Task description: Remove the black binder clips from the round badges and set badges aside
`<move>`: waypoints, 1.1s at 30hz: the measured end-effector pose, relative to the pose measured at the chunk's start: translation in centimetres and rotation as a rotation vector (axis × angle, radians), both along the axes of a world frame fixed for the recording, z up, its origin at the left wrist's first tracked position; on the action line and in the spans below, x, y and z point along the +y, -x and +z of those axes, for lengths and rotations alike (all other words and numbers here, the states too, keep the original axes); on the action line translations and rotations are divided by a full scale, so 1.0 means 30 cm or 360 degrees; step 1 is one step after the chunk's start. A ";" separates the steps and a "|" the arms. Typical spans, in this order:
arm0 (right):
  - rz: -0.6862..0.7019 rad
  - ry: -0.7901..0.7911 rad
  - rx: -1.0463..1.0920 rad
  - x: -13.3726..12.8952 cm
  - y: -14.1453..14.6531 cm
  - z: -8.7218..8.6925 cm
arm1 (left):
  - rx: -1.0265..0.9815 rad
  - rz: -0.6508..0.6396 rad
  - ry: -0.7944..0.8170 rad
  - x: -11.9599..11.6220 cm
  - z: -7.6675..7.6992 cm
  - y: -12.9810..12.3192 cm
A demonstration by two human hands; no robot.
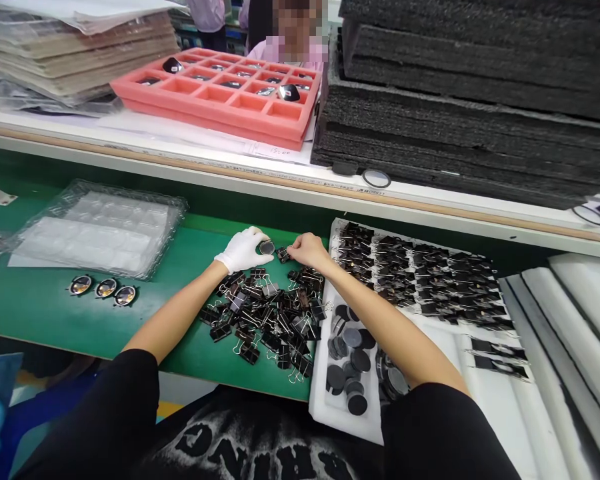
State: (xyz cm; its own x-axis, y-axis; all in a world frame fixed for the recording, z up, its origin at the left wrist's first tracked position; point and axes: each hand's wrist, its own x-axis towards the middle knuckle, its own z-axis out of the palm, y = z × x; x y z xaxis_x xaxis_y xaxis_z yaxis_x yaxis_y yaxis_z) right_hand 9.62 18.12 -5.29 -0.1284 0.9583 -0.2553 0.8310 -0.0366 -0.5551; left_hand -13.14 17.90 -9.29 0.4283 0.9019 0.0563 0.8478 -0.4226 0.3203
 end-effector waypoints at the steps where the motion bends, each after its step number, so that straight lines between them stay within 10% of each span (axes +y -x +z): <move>1: -0.0008 0.0026 -0.0012 -0.002 0.008 0.001 | -0.0027 0.0000 -0.0002 0.000 -0.001 0.001; 13: -0.0064 -0.0180 -0.0231 0.038 0.022 0.033 | -0.0055 0.0009 0.0070 0.002 0.006 0.015; 21: -0.0393 -0.0125 -0.0091 0.104 0.195 -0.082 | 0.0044 -0.0138 0.0034 0.018 -0.005 0.033; 33: -0.0418 -0.0390 0.0080 0.084 0.134 -0.188 | 0.0165 -0.0350 0.0066 0.039 0.004 0.016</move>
State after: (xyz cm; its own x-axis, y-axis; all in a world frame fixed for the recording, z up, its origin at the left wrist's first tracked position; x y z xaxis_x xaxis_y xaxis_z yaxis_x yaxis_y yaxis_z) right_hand 5.61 20.65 -10.94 0.1240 0.9922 -0.0134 0.7823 -0.1060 -0.6138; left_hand -13.62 19.06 -9.18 0.6162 0.7869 -0.0332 0.7660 -0.5890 0.2575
